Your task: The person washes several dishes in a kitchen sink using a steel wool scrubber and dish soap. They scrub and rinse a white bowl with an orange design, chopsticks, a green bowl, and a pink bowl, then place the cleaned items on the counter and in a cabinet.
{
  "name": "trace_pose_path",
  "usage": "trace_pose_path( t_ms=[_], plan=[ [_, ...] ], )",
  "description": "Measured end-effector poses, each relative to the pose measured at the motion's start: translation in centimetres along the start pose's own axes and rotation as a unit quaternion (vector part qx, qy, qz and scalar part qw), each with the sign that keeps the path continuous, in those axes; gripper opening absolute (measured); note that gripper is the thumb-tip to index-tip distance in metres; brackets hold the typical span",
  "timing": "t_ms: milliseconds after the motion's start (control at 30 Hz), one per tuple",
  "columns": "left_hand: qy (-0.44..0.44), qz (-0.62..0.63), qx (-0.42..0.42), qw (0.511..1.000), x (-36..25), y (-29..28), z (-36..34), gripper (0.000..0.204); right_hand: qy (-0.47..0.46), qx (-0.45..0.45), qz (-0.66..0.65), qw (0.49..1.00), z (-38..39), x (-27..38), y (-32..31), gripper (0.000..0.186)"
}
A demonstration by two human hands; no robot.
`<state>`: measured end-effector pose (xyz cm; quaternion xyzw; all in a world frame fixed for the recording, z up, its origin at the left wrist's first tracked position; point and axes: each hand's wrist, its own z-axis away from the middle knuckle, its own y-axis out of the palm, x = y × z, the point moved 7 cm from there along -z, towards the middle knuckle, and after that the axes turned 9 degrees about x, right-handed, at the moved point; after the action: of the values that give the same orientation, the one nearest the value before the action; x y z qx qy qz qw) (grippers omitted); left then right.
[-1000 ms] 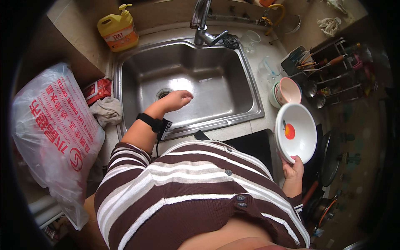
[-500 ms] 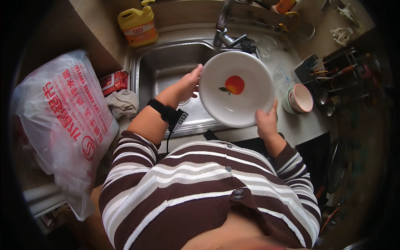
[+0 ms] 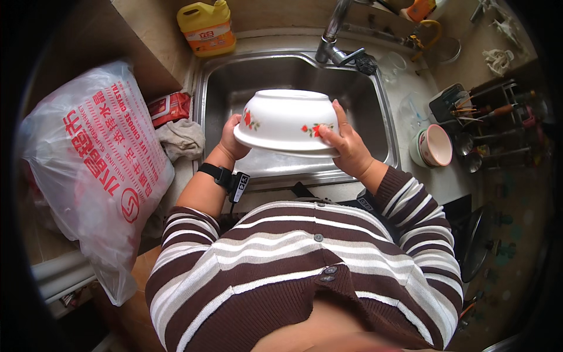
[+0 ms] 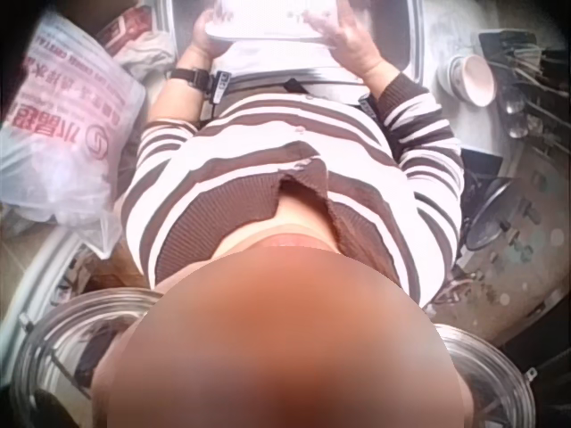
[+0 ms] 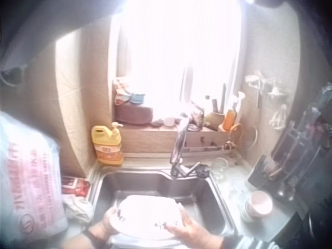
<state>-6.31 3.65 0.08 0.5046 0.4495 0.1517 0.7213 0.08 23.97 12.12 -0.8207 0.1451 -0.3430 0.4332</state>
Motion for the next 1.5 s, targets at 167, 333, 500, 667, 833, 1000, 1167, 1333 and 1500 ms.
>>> trace_pose_path(
  t_ms=[167,333,500,667,833,1000,1167,1333,1500],
  plan=[
    [-0.004,0.043,-0.033,0.999,1.4,-2.6,-0.1,0.043,0.008,0.037,0.021,0.999,0.2,-0.6,1.2,0.06],
    [-0.056,0.065,0.132,0.988,2.6,-2.1,-1.1,0.043,0.036,0.009,-0.033,0.999,0.6,-2.4,1.7,0.054],
    [-0.027,0.013,-0.03,0.999,3.4,-5.0,-0.9,0.045,-0.009,0.006,-0.011,1.0,1.2,-1.9,2.3,0.059],
    [-0.031,0.076,-0.027,0.996,3.9,-4.9,-0.7,0.043,0.008,0.024,-0.019,1.0,1.5,-2.0,2.6,0.05],
    [-0.052,0.112,-0.019,0.992,4.3,-5.3,-1.1,0.048,0.04,0.033,-0.033,0.998,1.7,-2.0,3.0,0.043],
    [-0.089,0.076,-0.006,0.993,4.5,-5.0,-1.5,0.056,0.031,0.029,0.019,0.999,2.0,-1.8,3.4,0.046],
    [-0.187,-0.062,-0.102,0.975,4.3,-5.2,-1.2,0.061,0.151,-0.012,-0.088,0.985,2.3,-4.8,3.4,0.072],
    [-0.237,-0.224,-0.098,0.94,2.6,-4.1,-2.5,0.062,0.269,-0.095,-0.178,0.942,3.7,-7.5,1.9,0.068],
    [-0.211,-0.336,0.043,0.917,0.7,-1.9,-4.7,0.063,0.478,-0.233,-0.491,0.69,9.1,-7.1,3.5,0.072]
  ],
)
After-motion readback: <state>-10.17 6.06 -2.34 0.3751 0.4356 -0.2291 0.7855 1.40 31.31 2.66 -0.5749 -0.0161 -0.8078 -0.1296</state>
